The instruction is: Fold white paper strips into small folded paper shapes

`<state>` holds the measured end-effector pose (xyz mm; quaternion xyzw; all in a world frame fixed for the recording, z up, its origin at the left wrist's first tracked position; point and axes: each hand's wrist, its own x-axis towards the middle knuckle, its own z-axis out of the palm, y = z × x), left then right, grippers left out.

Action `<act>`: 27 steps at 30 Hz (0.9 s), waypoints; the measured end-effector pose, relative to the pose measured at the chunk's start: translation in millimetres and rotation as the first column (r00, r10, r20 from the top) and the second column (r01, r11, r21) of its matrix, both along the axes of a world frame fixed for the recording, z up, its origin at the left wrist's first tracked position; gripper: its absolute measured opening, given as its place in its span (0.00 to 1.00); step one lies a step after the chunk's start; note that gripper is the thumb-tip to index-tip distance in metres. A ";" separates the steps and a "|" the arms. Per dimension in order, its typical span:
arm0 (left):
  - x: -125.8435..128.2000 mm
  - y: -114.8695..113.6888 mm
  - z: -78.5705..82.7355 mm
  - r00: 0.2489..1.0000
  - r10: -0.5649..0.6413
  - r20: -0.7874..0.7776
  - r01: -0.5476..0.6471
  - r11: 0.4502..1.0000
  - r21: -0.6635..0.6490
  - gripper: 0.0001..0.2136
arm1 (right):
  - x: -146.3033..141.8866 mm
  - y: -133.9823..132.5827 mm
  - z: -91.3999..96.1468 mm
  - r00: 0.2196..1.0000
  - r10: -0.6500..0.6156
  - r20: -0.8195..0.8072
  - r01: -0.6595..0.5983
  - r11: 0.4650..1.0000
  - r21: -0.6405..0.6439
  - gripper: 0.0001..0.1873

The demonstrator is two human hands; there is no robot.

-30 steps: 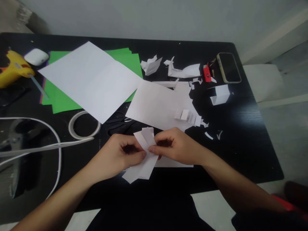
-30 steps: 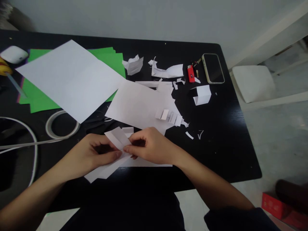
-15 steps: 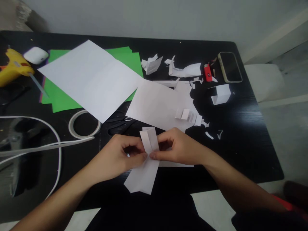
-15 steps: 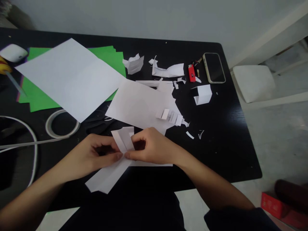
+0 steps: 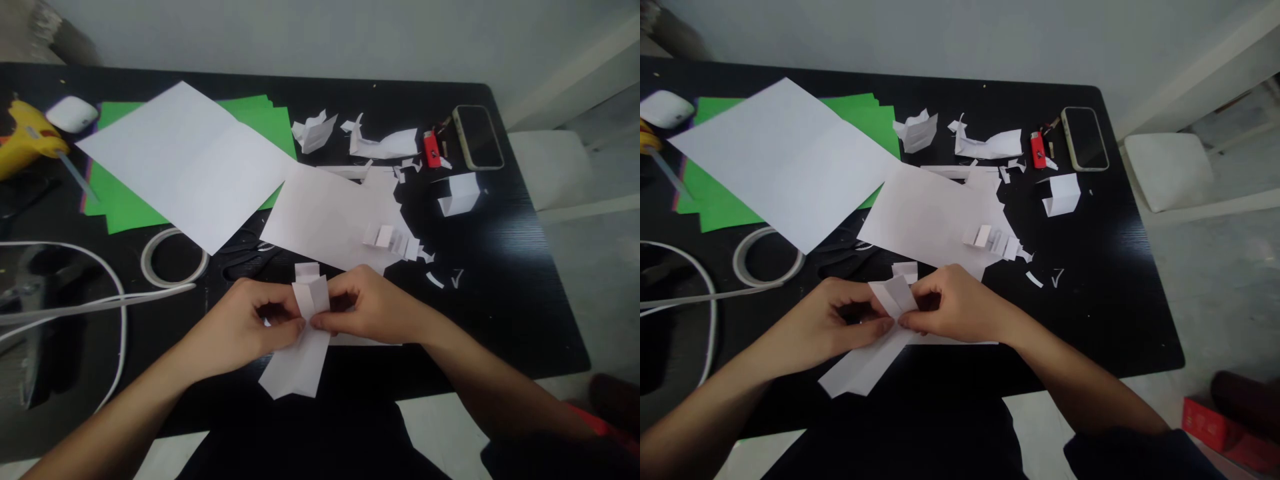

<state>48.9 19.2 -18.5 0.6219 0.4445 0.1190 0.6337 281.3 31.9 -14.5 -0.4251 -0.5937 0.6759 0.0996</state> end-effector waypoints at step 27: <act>2.0 -0.9 -1.3 0.998 -0.040 -0.057 0.037 0.998 -0.053 0.05 | -5.7 -4.2 -1.2 0.999 -0.015 0.042 0.017 0.999 -0.040 0.07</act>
